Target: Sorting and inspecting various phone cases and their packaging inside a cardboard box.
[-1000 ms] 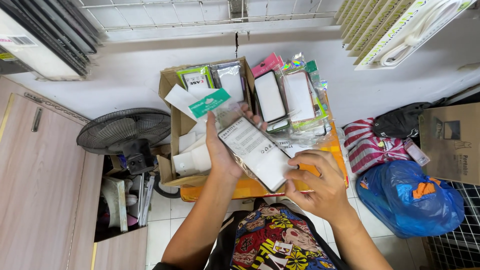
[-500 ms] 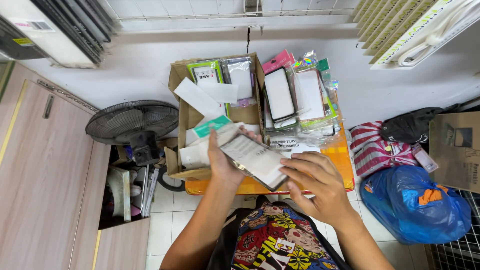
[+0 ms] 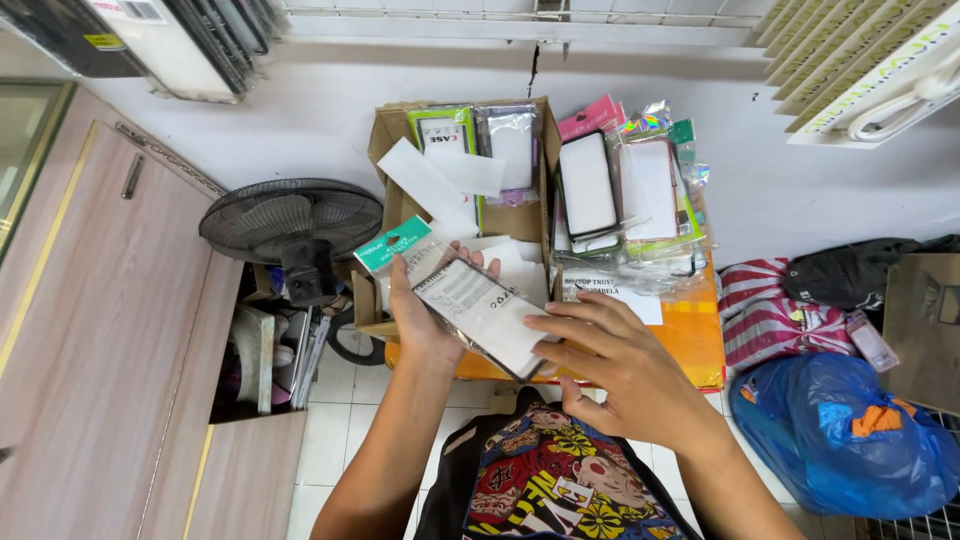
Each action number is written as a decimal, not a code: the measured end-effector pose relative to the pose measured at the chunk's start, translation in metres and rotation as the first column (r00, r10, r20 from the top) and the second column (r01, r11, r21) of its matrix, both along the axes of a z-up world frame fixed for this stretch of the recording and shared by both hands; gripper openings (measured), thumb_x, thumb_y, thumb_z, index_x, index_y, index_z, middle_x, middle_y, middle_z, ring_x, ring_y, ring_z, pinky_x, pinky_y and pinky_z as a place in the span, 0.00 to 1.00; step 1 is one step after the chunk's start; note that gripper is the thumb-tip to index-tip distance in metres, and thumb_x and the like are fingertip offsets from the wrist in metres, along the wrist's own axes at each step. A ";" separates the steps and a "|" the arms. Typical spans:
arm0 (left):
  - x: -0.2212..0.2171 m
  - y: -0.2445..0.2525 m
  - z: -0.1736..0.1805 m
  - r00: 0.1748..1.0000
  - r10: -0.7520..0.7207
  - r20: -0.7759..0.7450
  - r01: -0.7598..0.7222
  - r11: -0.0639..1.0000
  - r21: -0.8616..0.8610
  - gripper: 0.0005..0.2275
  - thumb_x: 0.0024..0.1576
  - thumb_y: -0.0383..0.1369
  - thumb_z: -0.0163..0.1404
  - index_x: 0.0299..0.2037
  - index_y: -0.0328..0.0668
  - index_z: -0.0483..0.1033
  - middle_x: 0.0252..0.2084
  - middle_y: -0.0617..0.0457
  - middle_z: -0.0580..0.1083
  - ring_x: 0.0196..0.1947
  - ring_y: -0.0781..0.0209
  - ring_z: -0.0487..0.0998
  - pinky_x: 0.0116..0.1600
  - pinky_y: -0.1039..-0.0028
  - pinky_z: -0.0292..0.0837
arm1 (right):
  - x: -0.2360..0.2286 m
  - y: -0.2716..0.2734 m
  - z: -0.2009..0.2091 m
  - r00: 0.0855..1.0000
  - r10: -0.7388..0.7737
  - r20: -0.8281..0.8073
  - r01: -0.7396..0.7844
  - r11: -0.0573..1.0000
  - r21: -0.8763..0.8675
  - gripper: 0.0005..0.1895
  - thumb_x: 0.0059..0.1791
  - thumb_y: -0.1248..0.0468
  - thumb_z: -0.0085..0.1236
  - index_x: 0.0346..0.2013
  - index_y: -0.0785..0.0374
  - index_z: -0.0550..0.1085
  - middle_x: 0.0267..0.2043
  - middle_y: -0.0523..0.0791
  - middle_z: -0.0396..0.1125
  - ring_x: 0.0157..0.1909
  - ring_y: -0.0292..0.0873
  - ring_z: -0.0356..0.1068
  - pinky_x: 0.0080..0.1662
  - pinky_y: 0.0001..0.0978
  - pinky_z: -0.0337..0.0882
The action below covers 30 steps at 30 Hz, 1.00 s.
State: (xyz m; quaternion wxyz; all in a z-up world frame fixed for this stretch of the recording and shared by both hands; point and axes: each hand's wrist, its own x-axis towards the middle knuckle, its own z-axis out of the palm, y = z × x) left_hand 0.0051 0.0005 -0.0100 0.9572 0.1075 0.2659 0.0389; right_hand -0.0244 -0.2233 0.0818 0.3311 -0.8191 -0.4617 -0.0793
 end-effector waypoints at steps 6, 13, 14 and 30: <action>-0.006 -0.001 -0.003 0.999 -0.012 0.042 0.014 0.999 -0.038 0.30 0.65 0.57 0.31 0.47 0.31 0.69 0.38 0.44 0.71 0.40 0.51 0.75 0.57 0.50 0.73 | -0.001 -0.005 -0.026 1.000 0.015 -0.005 -0.015 1.000 -0.004 0.08 0.41 0.65 0.61 0.32 0.65 0.76 0.63 0.46 0.69 0.61 0.53 0.69 0.67 0.51 0.63; -0.018 0.063 -0.015 0.923 0.315 0.222 -0.362 0.906 0.219 0.33 0.63 0.60 0.31 0.49 0.30 0.68 0.38 0.41 0.72 0.43 0.45 0.77 0.58 0.47 0.76 | 0.012 -0.026 -0.059 0.952 -0.086 -0.295 0.227 0.843 0.487 0.23 0.49 0.66 0.56 0.59 0.67 0.73 0.59 0.44 0.69 0.61 0.43 0.70 0.67 0.39 0.67; -0.024 0.069 -0.014 0.893 0.368 0.258 -0.420 0.888 0.187 0.34 0.63 0.60 0.32 0.51 0.28 0.69 0.40 0.41 0.72 0.44 0.46 0.77 0.59 0.48 0.76 | 0.019 -0.023 -0.062 0.879 -0.065 -0.473 0.329 0.800 0.502 0.25 0.48 0.69 0.55 0.62 0.68 0.70 0.62 0.46 0.66 0.62 0.43 0.69 0.65 0.38 0.68; -0.050 -0.003 0.002 0.871 0.425 0.245 -0.471 0.864 0.175 0.33 0.62 0.60 0.37 0.53 0.28 0.69 0.42 0.45 0.70 0.44 0.50 0.73 0.62 0.52 0.72 | 0.066 0.005 -0.089 0.992 -0.012 -0.126 -0.011 0.984 -0.177 0.26 0.40 0.53 0.66 0.51 0.58 0.77 0.67 0.64 0.56 0.73 0.63 0.47 0.70 0.57 0.31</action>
